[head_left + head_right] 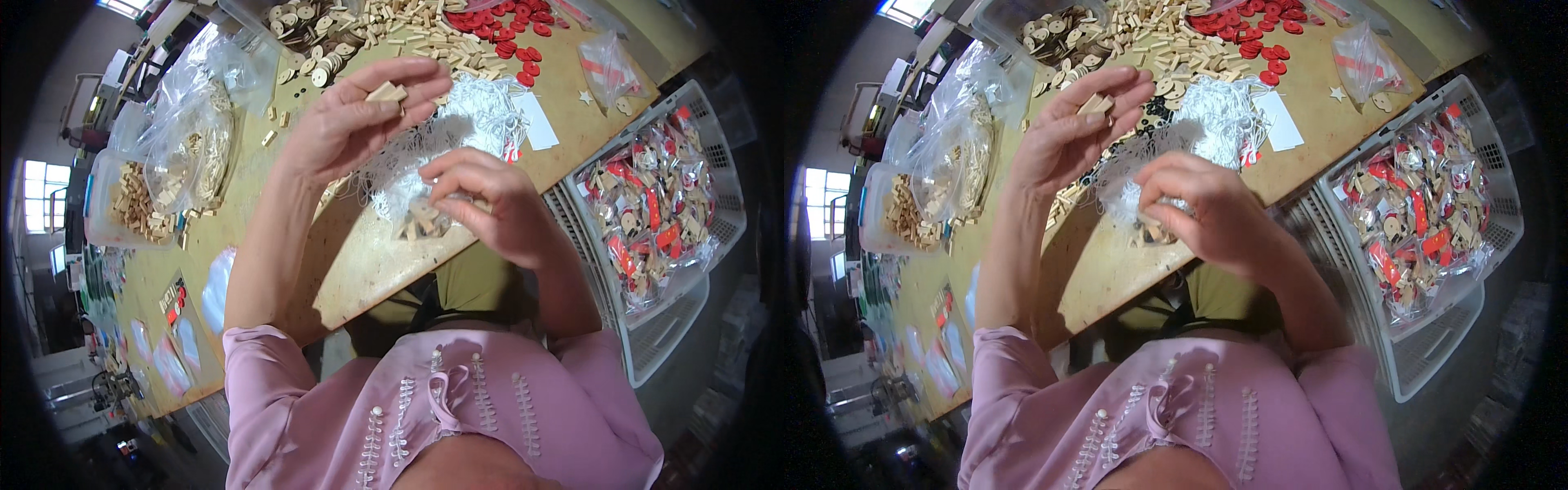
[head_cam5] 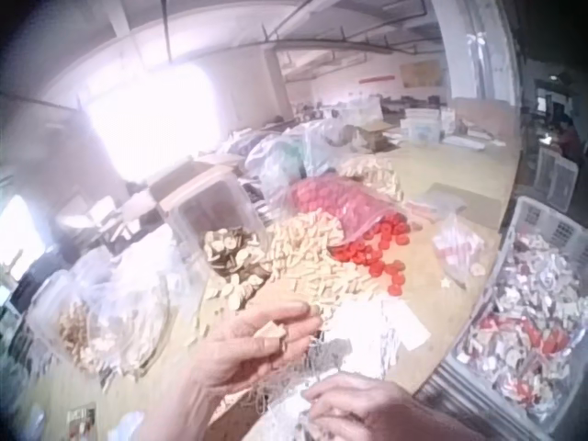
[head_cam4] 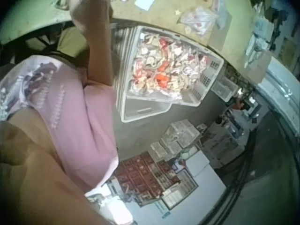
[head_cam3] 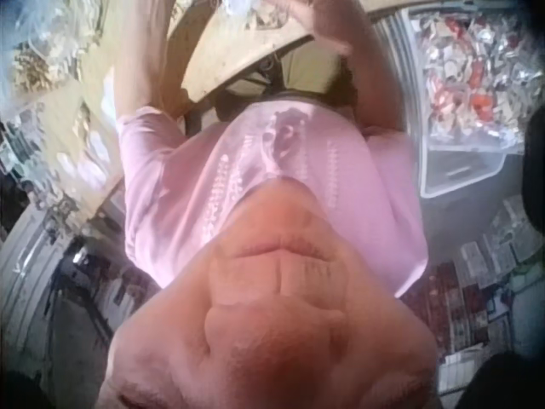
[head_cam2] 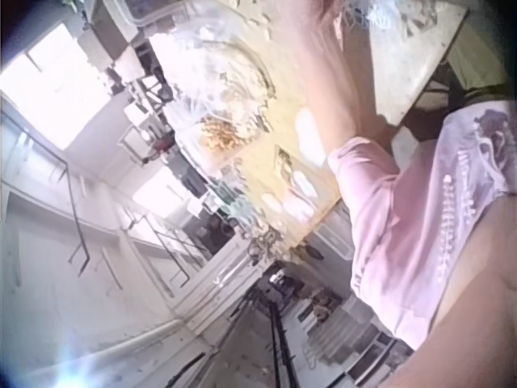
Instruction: The person repeatedly picks small wooden pieces, black beads, and white elastic bands from a table and places them into small clear plastic bags. The person also adds red star-shaped pieces to some bags. The person seals each bag after filling it.
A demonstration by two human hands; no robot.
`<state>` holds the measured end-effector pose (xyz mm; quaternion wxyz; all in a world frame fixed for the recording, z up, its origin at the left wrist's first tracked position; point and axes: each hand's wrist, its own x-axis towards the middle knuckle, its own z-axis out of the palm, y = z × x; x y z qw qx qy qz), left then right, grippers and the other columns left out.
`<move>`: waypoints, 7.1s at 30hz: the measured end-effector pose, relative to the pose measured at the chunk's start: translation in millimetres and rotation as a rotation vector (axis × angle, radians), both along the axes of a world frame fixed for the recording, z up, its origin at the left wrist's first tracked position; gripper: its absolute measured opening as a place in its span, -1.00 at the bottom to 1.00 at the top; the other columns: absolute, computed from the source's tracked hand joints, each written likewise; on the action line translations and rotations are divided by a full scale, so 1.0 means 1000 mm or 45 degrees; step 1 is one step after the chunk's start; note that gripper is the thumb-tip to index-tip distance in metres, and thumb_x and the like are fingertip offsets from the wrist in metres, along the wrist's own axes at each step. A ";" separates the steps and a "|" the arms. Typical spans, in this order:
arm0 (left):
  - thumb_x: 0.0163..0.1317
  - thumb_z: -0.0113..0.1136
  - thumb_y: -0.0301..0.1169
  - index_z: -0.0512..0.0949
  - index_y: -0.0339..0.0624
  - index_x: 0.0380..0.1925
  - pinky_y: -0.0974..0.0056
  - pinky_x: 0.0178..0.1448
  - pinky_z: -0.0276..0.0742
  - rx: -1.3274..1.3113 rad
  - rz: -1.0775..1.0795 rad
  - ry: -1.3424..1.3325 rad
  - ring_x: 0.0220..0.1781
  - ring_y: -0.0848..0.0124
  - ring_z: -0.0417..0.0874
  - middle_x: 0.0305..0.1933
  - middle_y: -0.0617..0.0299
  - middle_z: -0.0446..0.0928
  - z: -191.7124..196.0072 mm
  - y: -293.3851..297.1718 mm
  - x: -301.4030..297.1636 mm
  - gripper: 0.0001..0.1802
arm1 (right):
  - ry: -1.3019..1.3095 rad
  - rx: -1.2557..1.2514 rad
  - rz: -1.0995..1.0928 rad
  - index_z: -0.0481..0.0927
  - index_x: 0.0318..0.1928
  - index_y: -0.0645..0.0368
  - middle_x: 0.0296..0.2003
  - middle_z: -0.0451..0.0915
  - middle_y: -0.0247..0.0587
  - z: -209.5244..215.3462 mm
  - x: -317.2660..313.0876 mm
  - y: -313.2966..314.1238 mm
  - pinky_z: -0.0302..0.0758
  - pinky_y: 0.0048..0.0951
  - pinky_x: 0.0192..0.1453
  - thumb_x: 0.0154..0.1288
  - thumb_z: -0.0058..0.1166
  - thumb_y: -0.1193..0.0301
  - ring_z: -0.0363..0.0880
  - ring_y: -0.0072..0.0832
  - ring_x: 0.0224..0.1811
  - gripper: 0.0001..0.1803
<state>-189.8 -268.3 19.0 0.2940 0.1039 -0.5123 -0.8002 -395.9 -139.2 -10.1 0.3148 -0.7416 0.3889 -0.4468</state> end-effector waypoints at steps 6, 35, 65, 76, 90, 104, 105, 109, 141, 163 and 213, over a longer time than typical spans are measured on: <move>0.42 0.05 -0.42 0.30 -0.39 0.44 0.09 0.61 0.26 -0.268 -0.132 0.044 0.53 0.13 0.40 0.48 -0.03 0.37 0.001 0.046 0.007 -0.40 | 0.075 0.086 0.033 0.64 -0.23 0.23 -0.06 0.66 -0.20 0.009 0.005 0.000 0.59 -0.40 0.01 0.28 0.27 0.60 0.67 -0.36 -0.03 -0.92; 0.22 0.37 -0.36 0.68 -0.20 -0.02 0.22 -0.04 0.67 -1.446 0.879 -1.362 -0.23 0.25 0.76 -0.22 0.10 0.74 -0.089 -0.177 -0.040 -0.67 | -0.206 0.245 0.200 0.67 -0.17 0.28 0.10 0.62 -0.03 0.002 0.001 0.016 0.62 -0.36 0.09 0.29 0.25 0.66 0.68 -0.28 0.05 -0.88; 0.30 0.44 -0.36 0.70 -0.19 -0.03 0.47 -0.01 0.48 -0.801 0.377 -0.854 -0.11 0.62 0.58 -0.09 0.38 0.67 -0.030 -0.091 0.000 -0.72 | -0.015 0.014 0.053 0.64 -0.22 0.25 0.02 0.67 -0.01 -0.004 0.001 0.012 0.61 -0.31 0.09 0.21 0.26 0.67 0.70 -0.17 0.04 -0.85; 0.29 0.43 -0.47 0.72 -0.19 -0.03 0.55 -0.24 0.47 -0.621 0.392 -0.688 -0.31 0.76 0.53 -0.37 0.49 0.59 0.019 0.083 0.069 -0.75 | 0.111 -0.026 0.096 0.64 -0.21 0.26 0.04 0.63 -0.10 0.018 0.042 0.017 0.58 -0.33 0.15 0.24 0.22 0.62 0.65 -0.25 0.11 -0.88; 0.28 0.36 -0.37 0.71 -0.13 -0.17 0.27 -0.11 0.47 -1.561 0.779 -0.820 -0.11 0.35 0.54 -0.17 0.24 0.56 0.014 0.130 0.111 -0.84 | 0.144 -0.144 0.255 0.64 -0.19 0.26 0.03 0.66 -0.07 0.029 0.062 0.027 0.53 -0.29 0.20 0.25 0.15 0.65 0.64 -0.22 0.13 -0.87; 0.25 0.36 -0.49 0.67 -0.28 -0.36 0.34 -0.32 0.49 -1.190 1.042 -0.570 -0.45 0.40 0.62 -0.42 0.20 0.63 -0.004 0.112 0.059 -0.92 | 0.041 0.258 -0.748 0.74 -0.04 0.21 -0.30 0.72 -0.40 -0.024 -0.089 -0.097 0.54 -0.60 -0.16 0.40 0.21 0.43 0.62 -0.68 -0.29 -0.80; 0.25 0.36 -0.50 0.67 -0.28 -0.37 0.34 -0.32 0.49 -1.213 1.047 -0.604 -0.45 0.39 0.62 -0.42 0.19 0.63 -0.007 0.111 0.059 -0.92 | 0.126 0.223 -0.874 0.75 -0.06 0.20 -0.34 0.72 -0.39 -0.041 -0.115 -0.115 0.54 -0.60 -0.24 0.38 0.24 0.41 0.63 -0.67 -0.34 -0.81; 0.23 0.36 -0.51 0.66 -0.26 -0.39 0.34 -0.33 0.48 -1.209 1.110 -0.703 -0.46 0.35 0.62 -0.46 0.16 0.61 -0.019 0.120 0.064 -0.93 | 0.515 0.283 -1.078 0.76 -0.03 0.17 -0.21 0.79 -0.13 -0.072 -0.174 -0.159 0.63 -0.33 0.00 0.23 0.34 0.13 0.77 -0.35 -0.14 -0.57; 0.21 0.42 -0.50 0.66 -0.19 -0.35 0.28 -0.39 0.50 -1.289 1.390 -0.906 -0.47 0.32 0.57 -0.41 0.17 0.52 -0.021 0.117 0.063 -0.92 | 0.627 0.381 -0.555 0.64 0.19 0.19 -0.11 0.74 -0.13 -0.049 -0.181 -0.157 0.59 -0.36 0.08 0.20 0.42 0.13 0.71 -0.37 -0.07 -0.38; 0.19 0.43 -0.51 0.66 -0.19 -0.37 0.25 -0.36 0.51 -1.300 1.391 -0.866 -0.44 0.30 0.60 -0.39 0.16 0.54 -0.022 0.117 0.063 -0.91 | -0.232 0.833 -0.569 0.63 -0.02 0.19 -0.32 0.65 -0.38 -0.044 -0.182 -0.142 0.39 -0.60 -0.42 0.33 0.35 0.38 0.56 -0.68 -0.40 -0.72; 0.18 0.40 -0.49 0.69 -0.13 -0.28 0.22 -0.16 0.62 -1.387 1.308 -0.615 -0.21 0.19 0.69 -0.19 0.16 0.58 -0.030 0.112 0.067 -0.89 | 0.211 0.121 0.136 0.67 0.05 0.22 -0.16 0.72 -0.38 0.084 0.033 -0.050 0.51 -0.64 -0.22 0.45 0.16 0.54 0.64 -0.70 -0.24 -0.79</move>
